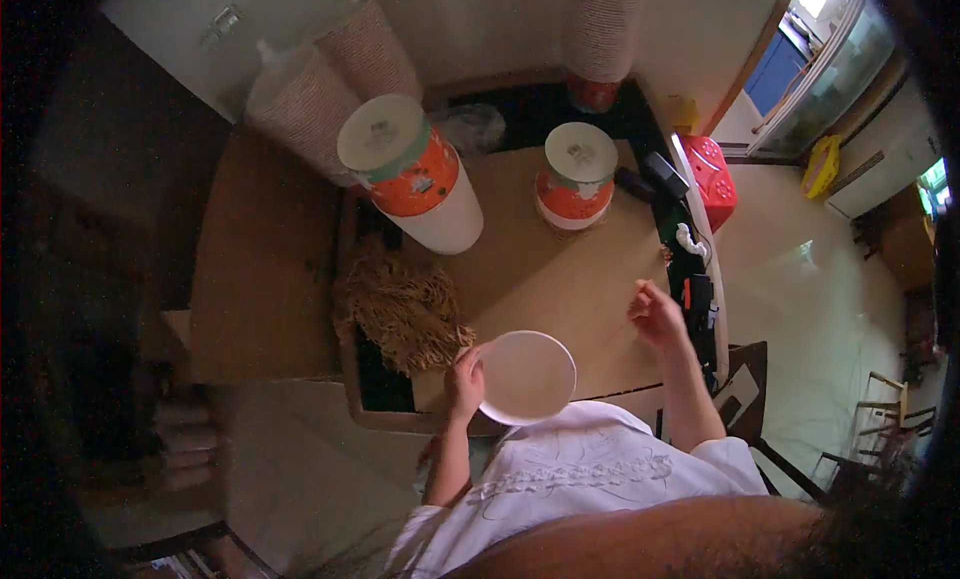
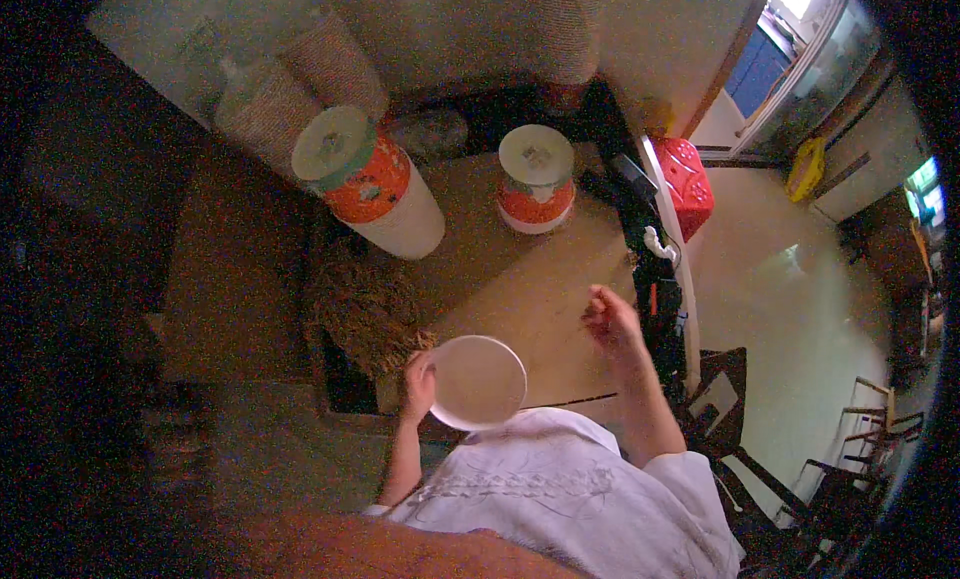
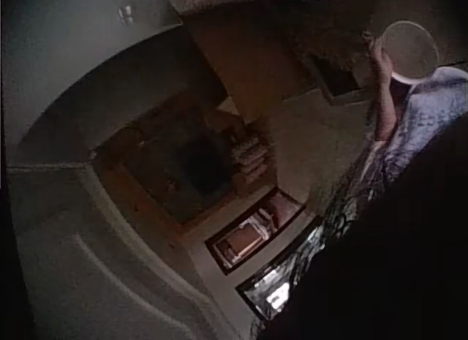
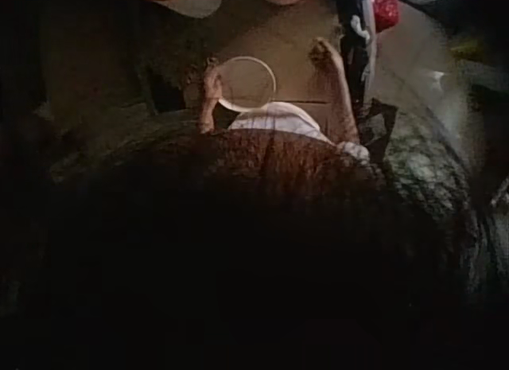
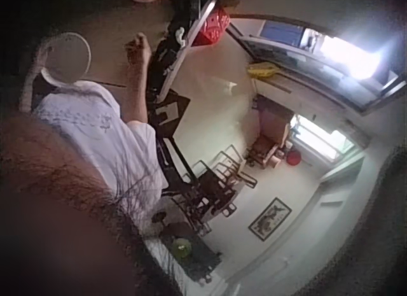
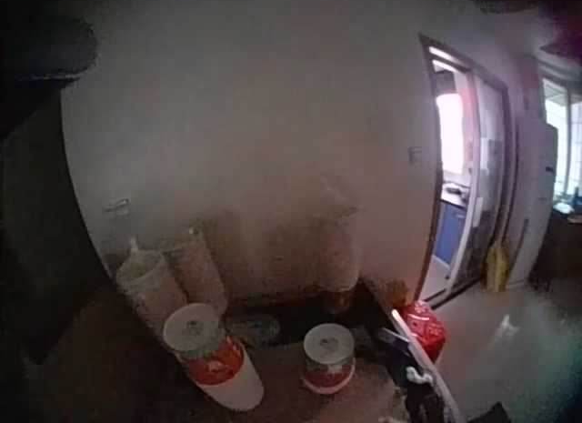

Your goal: Sorting through dried straw and placing specific parts into a small white bucket on a workstation.

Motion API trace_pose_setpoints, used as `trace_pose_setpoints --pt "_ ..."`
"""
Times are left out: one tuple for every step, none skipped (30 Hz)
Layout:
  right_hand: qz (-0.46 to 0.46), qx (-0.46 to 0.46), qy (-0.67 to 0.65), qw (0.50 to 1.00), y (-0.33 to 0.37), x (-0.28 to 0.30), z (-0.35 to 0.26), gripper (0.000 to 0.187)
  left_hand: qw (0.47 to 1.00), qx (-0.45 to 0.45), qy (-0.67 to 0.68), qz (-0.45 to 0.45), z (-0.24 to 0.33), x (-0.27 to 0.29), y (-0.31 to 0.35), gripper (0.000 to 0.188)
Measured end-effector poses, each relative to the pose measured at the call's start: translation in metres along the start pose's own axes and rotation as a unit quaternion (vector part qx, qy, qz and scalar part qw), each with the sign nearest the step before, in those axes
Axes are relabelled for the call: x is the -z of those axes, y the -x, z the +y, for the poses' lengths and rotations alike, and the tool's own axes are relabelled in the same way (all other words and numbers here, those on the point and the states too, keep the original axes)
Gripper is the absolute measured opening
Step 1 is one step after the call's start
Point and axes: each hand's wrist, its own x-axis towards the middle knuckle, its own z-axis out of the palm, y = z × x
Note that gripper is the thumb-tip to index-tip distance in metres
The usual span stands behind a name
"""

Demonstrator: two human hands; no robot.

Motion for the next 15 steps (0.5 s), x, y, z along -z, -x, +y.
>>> trace_pose_setpoints --pt "0.002 0.046 0.083 0.995 0.007 0.002 -0.019 0.015 0.999 -0.012 0.038 0.034 -0.008 -0.005 -0.001 0.034" --pt "0.014 0.051 0.054 0.997 0.011 0.012 -0.040 0.013 0.999 -0.048 0.010 0.011 0.011 -0.004 -0.015 0.034" --pt "0.019 0.117 0.080 0.990 0.030 -0.012 -0.051 0.015 0.999 -0.044 0.008 0.016 0.006 -0.004 -0.020 0.034" --pt "0.034 0.165 0.092 0.981 0.036 -0.018 -0.064 0.016 0.998 -0.039 -0.044 -0.035 -0.002 -0.008 -0.026 0.034" --pt "0.010 0.175 0.071 0.982 0.034 -0.003 -0.080 0.017 0.991 -0.039 -0.095 -0.089 0.002 -0.013 -0.038 0.034" --pt "0.011 0.206 0.055 0.977 0.036 0.012 -0.095 0.018 0.988 -0.009 -0.086 -0.129 0.007 -0.019 -0.045 0.034" --pt "0.015 0.233 0.040 0.972 0.042 0.014 -0.105 0.019 0.988 -0.010 -0.085 -0.130 0.018 -0.025 -0.053 0.034" --pt "0.030 0.269 0.058 0.961 0.049 0.014 -0.114 0.019 0.983 -0.017 -0.104 -0.153 0.028 -0.029 -0.061 0.034" --pt "0.044 0.305 0.077 0.948 0.053 0.017 -0.121 0.019 0.976 -0.023 -0.122 -0.176 0.035 -0.033 -0.068 0.034" --pt "0.015 0.327 0.078 0.942 0.058 0.018 -0.128 0.020 0.977 -0.023 -0.121 -0.175 0.040 -0.036 -0.072 0.034" --pt "0.015 0.326 0.079 0.942 0.060 0.020 -0.128 0.020 0.975 -0.021 -0.126 -0.180 0.043 -0.038 -0.076 0.034" --pt "-0.005 0.334 0.115 0.935 0.066 0.021 -0.127 0.021 0.974 -0.018 -0.131 -0.185 0.045 -0.040 -0.079 0.033" --pt "-0.026 0.340 0.151 0.928 0.073 0.015 -0.125 0.022 0.974 -0.016 -0.132 -0.182 0.043 -0.041 -0.083 0.033" --pt "-0.024 0.326 0.186 0.926 0.079 0.002 -0.113 0.024 0.976 -0.030 -0.131 -0.171 0.037 -0.043 -0.084 0.030" --pt "-0.021 0.314 0.221 0.923 0.084 -0.016 -0.094 0.025 0.977 -0.046 -0.129 -0.162 0.032 -0.045 -0.086 0.027"
